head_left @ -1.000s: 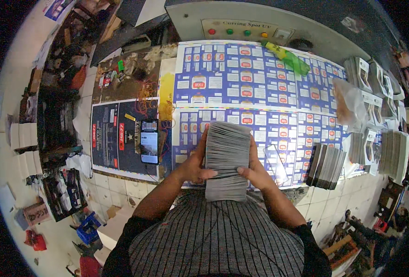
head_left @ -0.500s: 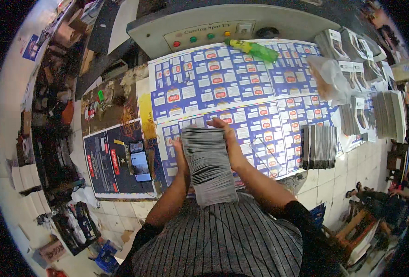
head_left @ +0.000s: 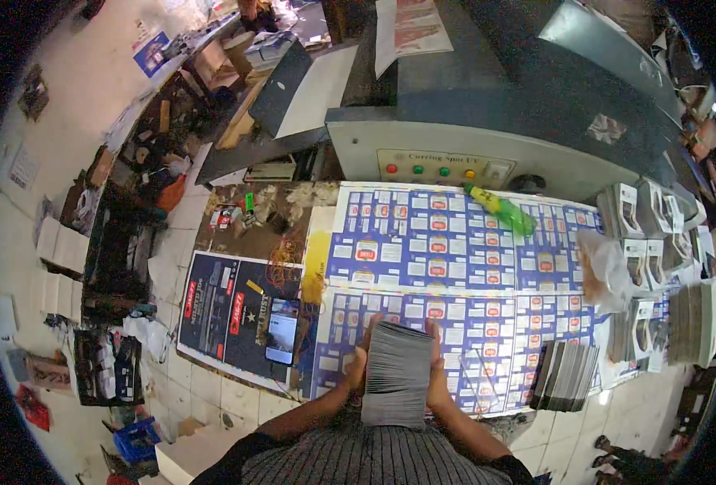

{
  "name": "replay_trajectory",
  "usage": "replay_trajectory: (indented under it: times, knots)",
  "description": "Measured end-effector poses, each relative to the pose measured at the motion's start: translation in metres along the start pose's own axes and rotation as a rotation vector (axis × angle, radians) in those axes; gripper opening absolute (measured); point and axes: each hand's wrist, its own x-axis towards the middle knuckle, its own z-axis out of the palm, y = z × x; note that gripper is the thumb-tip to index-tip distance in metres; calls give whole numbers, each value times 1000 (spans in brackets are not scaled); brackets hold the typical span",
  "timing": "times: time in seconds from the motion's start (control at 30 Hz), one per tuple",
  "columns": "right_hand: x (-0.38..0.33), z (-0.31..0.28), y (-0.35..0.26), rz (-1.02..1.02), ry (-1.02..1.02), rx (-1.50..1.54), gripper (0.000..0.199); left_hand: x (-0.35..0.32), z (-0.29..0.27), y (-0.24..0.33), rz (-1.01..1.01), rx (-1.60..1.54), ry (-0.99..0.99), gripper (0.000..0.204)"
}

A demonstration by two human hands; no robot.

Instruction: The person aligns and folds stacks of printed cards by hand, binds the bundles with rubber bands, and then walks over to sort items inside a cardboard box.

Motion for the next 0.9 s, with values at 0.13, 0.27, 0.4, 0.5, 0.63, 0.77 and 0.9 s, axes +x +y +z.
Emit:
replay_trajectory:
  times: [0.13,0.27,0.4,0.5,0.63,0.77,0.9]
  knots:
    - [-33,-21,25,63,-76,-171,100,-22,-2,-7,-49,121,-66,94]
    - [-47,-22,37,61,-71,-50,95,-39,-1,-9,-78,217,-118,95]
    - [-50,-23,46,74,-13,225,89,-39,-1,-11,-58,279,-125,96]
    - [-55,-21,40,74,-52,22,86,-38,2,-10,-1,336,-111,96]
    - [-57,-27,26,13,-195,-551,83,-38,-1,2,110,471,-140,98]
    - [-42,-62,-14,227,-309,-334,107,-29,-24,36,199,607,-210,98]
    - [-30,-90,-20,62,-781,-1035,130,-16,-18,89,-94,1043,-544,98]
